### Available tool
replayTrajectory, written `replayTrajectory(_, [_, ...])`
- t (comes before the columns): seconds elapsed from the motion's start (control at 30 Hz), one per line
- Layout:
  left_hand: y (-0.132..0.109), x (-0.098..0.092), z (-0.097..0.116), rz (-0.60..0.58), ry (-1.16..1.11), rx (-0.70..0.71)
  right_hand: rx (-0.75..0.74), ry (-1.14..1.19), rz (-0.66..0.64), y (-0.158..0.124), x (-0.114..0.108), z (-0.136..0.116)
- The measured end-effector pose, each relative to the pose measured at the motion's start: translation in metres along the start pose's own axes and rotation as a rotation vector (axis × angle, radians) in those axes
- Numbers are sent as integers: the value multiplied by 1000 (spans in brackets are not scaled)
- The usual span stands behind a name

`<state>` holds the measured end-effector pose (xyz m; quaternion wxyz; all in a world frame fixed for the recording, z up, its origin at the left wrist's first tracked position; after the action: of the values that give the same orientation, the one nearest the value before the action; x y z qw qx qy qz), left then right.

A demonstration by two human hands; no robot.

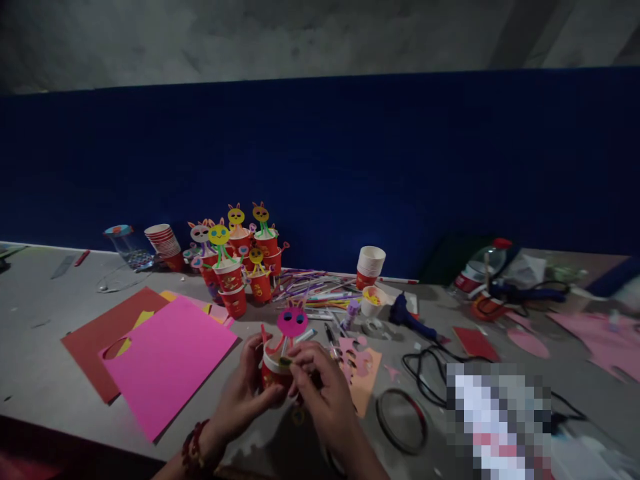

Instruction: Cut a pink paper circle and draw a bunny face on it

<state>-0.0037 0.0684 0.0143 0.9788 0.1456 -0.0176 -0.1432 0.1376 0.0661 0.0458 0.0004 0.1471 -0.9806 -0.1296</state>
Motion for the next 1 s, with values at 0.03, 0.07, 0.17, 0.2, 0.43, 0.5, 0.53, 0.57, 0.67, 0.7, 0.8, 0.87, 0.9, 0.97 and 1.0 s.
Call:
replayTrajectory(0.03, [0,2,1,-5,-18,11,7,4,4,0,-1,1])
replayTrajectory(0.07, [0,2,1,-3,-37,19,17,9,11,0,-3,2])
replayTrajectory(0.17, [2,-9,-2,80,-27,25,59,22,38,-1,-9,9])
replayTrajectory(0.2, [4,-14,-2,115,0,26,71,29,47,-1,-10,11])
replayTrajectory(0.43, [26,-26,2,88,-51,21,160,84,30,-2,-6,21])
replayTrajectory(0.5, [30,-27,-2,73,-91,-4,200,58,23,-3,-7,24])
replayTrajectory(0.53, [32,-27,-5,66,-107,-18,217,18,26,-3,-9,25])
replayTrajectory(0.57, [32,-26,-9,56,-131,-34,216,-40,37,-2,-12,23])
replayTrajectory(0.67, [31,-17,-27,25,-266,-101,64,-301,94,3,-23,1])
replayTrajectory(0.7, [30,-13,-34,20,-321,-130,-12,-391,115,5,-25,-9])
replayTrajectory(0.8, [25,0,-55,32,-477,-209,-156,-591,128,14,-23,-29])
replayTrajectory(0.87, [23,5,-66,57,-550,-238,-172,-653,86,21,-15,-29])
replayTrajectory(0.9, [22,7,-70,67,-573,-244,-166,-667,58,24,-10,-26])
replayTrajectory(0.97, [21,7,-76,86,-600,-240,-118,-678,19,30,-2,-15])
replayTrajectory(1.0, [21,6,-78,94,-607,-234,-79,-678,11,33,1,-7])
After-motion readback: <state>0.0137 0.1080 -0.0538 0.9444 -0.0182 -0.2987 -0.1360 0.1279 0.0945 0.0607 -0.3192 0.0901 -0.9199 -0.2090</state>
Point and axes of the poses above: each hand's wrist, its own y-axis towards the middle knuckle, its own x-axis out of the palm, z = x × y, the point moved 9 cm from there along y, towards the middle knuckle, and after that the axes turned 5 degrees about -z, right-handed, at the moved point
